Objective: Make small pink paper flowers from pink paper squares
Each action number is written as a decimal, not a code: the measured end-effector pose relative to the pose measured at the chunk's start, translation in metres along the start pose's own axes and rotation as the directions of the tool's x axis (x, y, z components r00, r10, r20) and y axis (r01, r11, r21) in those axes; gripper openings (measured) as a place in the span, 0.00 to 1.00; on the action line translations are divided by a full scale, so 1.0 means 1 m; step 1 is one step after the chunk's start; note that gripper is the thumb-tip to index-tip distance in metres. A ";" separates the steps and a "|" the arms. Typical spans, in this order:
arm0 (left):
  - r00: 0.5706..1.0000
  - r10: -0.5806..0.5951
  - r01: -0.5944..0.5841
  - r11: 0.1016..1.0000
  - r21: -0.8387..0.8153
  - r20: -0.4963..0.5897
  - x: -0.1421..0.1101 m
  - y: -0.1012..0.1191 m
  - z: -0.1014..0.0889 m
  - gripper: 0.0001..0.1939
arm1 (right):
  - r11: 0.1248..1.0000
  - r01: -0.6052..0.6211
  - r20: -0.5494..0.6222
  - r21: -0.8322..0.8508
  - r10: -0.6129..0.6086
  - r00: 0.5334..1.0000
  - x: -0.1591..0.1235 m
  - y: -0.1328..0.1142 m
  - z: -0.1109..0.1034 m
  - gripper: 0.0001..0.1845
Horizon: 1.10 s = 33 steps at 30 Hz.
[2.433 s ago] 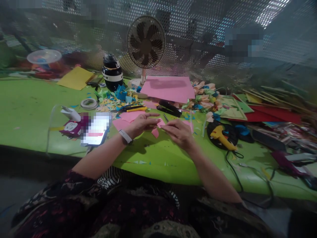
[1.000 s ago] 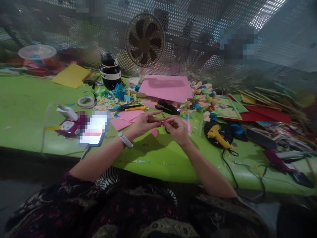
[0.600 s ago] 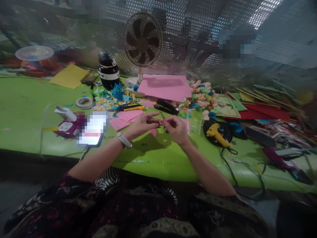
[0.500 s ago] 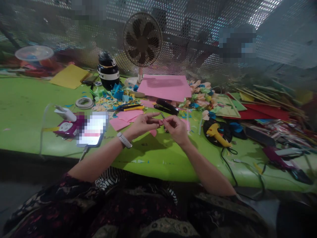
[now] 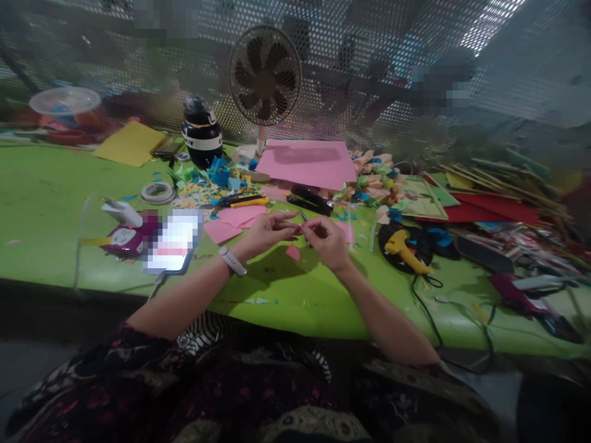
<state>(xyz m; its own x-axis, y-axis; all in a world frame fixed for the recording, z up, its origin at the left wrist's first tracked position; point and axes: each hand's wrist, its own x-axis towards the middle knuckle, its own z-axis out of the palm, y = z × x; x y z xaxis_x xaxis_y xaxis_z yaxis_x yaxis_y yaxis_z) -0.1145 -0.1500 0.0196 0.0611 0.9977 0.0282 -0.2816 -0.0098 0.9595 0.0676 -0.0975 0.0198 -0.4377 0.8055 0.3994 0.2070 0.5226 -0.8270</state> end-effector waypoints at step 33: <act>0.960 -0.229 0.210 0.970 0.125 0.164 0.003 -0.005 -0.004 0.16 | 0.996 -0.054 0.075 -0.067 0.059 0.995 0.003 0.002 0.002 0.29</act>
<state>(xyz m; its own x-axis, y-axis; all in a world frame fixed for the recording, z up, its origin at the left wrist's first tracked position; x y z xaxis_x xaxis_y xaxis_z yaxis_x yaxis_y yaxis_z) -0.1172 -0.1466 0.0138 0.2802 0.9487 -0.1467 -0.1408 0.1918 0.9713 0.0646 -0.0946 0.0181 -0.4887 0.8120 0.3191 0.2885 0.4956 -0.8192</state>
